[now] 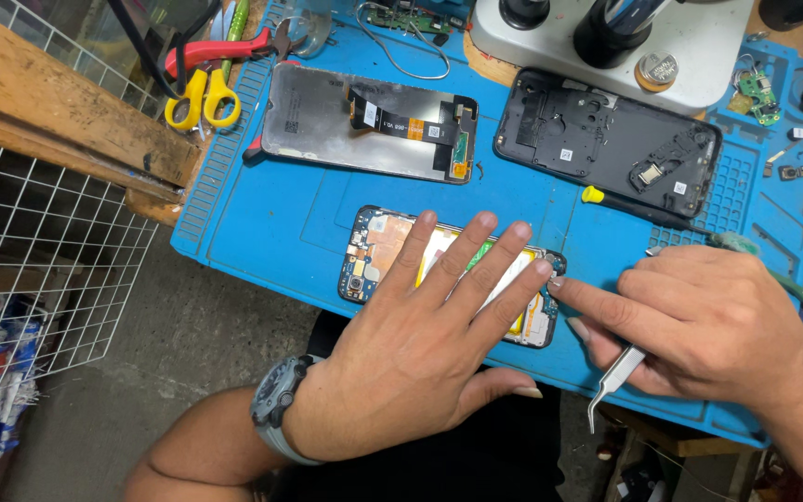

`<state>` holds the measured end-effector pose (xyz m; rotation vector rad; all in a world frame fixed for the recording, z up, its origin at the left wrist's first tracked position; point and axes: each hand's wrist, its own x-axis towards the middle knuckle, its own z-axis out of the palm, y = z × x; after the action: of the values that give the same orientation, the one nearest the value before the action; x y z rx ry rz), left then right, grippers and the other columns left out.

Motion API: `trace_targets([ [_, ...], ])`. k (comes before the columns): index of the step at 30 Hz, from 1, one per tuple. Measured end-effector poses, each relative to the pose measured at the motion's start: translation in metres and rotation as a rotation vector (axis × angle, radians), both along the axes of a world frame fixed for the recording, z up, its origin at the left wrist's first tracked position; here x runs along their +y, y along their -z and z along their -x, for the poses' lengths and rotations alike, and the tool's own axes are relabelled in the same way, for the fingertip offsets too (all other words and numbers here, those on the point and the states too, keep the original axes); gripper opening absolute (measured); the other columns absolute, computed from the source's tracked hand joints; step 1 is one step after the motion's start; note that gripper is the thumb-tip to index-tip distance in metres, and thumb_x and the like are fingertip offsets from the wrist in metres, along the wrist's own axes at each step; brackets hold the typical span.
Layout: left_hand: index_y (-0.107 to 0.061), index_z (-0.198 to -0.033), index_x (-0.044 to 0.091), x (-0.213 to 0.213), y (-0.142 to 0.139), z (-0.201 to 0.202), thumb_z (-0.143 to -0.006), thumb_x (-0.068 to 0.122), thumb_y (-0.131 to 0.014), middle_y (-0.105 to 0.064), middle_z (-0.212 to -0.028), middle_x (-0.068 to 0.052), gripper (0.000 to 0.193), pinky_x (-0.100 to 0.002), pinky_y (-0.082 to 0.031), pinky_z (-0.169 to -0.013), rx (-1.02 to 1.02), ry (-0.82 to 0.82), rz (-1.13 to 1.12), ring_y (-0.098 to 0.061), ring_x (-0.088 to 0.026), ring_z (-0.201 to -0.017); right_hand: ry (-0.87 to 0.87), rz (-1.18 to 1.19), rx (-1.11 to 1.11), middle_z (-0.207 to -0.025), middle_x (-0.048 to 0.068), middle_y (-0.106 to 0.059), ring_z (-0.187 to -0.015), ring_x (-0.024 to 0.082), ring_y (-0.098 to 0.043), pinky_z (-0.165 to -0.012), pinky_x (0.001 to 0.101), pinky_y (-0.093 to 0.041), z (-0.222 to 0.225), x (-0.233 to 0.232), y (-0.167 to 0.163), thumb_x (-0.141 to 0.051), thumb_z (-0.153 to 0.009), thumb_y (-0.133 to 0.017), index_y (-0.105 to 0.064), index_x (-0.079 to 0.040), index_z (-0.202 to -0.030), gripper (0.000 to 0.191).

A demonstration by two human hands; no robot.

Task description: The person disassembles and repairs a mobile phone by hand on a blue work mat, removing the midframe and components using tweezers and picking tools, and then inspecting the circuit board.

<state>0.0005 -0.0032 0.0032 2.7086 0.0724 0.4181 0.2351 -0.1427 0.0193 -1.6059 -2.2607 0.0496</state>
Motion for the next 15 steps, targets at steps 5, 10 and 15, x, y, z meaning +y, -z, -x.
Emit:
trace_targets([
  [5,-0.044,-0.153,0.005,-0.002,0.002,-0.003,-0.092,0.054,-0.067,-0.038,-0.161,-0.023,0.081,-0.070,-0.020,-0.123,0.002,-0.009,-0.034,-0.031,-0.045,-0.152,-0.006,-0.002,0.000,-0.061,0.003,-0.058,-0.055,0.022,-0.062,-0.050,0.0380,-0.048,-0.001,-0.001,0.001,-0.020,-0.076,-0.079,-0.076,-0.005,-0.107,0.035],
  [10,-0.045,-0.153,0.005,0.002,-0.003,-0.004,-0.092,0.054,-0.067,-0.039,-0.161,-0.020,0.081,-0.069,-0.021,-0.124,-0.013,-0.019,-0.070,-0.033,-0.045,-0.152,0.009,-0.018,-0.022,-0.064,0.002,-0.058,-0.058,0.023,-0.063,-0.053,0.0385,-0.049,-0.003,-0.001,0.000,-0.020,-0.075,-0.078,-0.074,-0.005,-0.117,0.044],
  [15,-0.047,-0.152,0.005,0.005,-0.008,-0.001,-0.093,0.054,-0.066,-0.044,-0.159,-0.020,0.078,-0.068,-0.021,-0.125,-0.036,-0.034,-0.106,-0.038,-0.045,-0.150,0.034,-0.005,-0.008,-0.065,0.001,-0.059,-0.058,0.021,-0.062,-0.054,0.0386,-0.049,0.000,-0.002,0.000,-0.025,-0.076,-0.078,-0.074,-0.008,-0.119,0.046],
])
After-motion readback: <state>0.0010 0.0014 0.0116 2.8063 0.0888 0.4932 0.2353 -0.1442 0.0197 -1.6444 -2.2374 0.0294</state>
